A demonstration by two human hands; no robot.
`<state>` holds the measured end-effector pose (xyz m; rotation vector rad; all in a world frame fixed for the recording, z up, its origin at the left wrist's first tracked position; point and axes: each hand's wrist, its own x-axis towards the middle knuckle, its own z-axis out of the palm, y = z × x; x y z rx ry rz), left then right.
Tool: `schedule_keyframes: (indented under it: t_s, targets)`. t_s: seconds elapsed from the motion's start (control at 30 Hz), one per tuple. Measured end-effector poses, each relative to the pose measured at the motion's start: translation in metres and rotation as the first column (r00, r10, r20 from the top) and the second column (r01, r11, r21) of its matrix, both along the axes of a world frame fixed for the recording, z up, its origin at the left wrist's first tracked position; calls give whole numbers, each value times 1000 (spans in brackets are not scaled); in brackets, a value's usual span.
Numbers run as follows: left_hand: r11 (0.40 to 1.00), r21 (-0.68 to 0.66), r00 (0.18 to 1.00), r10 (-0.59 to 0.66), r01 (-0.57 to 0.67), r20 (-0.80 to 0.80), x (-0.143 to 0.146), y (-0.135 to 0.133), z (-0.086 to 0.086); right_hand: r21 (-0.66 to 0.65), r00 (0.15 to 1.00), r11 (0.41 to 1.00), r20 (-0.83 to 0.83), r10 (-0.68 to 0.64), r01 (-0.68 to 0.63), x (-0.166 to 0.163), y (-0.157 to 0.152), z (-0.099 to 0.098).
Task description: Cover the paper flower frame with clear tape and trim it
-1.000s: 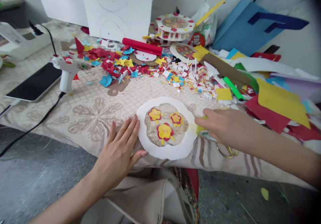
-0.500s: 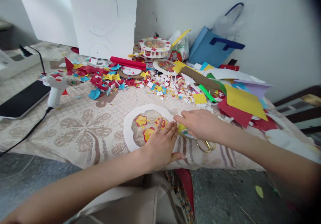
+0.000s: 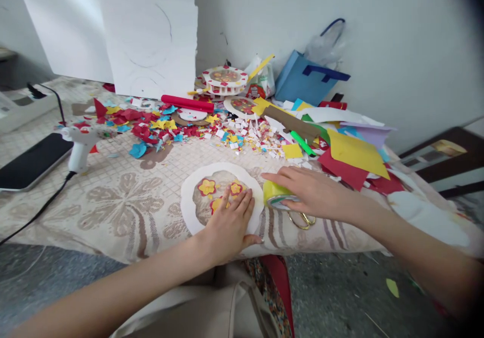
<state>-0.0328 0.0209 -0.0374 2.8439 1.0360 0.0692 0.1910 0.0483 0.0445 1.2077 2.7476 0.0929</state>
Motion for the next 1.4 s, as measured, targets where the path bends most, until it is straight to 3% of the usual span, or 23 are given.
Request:
schedule_keyframes:
  t_s: [0.2, 0.33, 0.4, 0.5, 0.6, 0.7, 0.8, 0.9, 1.0, 1.17, 1.4]
  targets:
    - [998, 43, 994, 43, -47, 96, 8, 7, 11, -129, 930, 981, -319, -182, 147, 39, -17, -1]
    - [995, 13, 958, 92, -99, 270, 15, 22, 29, -178, 736, 899, -522, -431, 400, 62, -27, -11]
    - [998, -34, 931, 69, -60, 358, 18, 30, 36, -214, 685, 846, -505, -524, 489, 68, -32, -24]
    - [995, -93, 898, 7, 38, 441, 23, 41, 43, -311, 743, 854, -425, -517, 416, 67, -40, -48]
    - [979, -164, 888, -36, 124, 459, 29, 51, 51, -335, 743, 816, -349, -571, 470, 57, -43, -65]
    - [960, -237, 881, -22, 151, 472, 31, 58, 62, -342, 726, 794, -332, -603, 503, 53, -43, -69]
    - [961, -259, 868, 46, 96, 494, 24, 62, 66, -420, 701, 798, -400, -590, 432, 58, -43, -67]
    - [976, -214, 905, 61, 34, 420, 13, 56, 55, -430, 632, 810, -510, -583, 400, 62, -46, -66]
    - [984, -140, 958, -69, 112, 278, 9, 42, 34, -390, 579, 832, -598, -554, 394, 54, -47, -67]
    - [995, 5, 989, -99, 99, 111, 14, 20, -1, -190, 604, 875, -658, -450, 445, 35, -36, -68]
    - [990, 81, 988, -126, 119, 88, 16, 18, -11, -154, 603, 837, -628, -493, 525, 33, -28, -58]
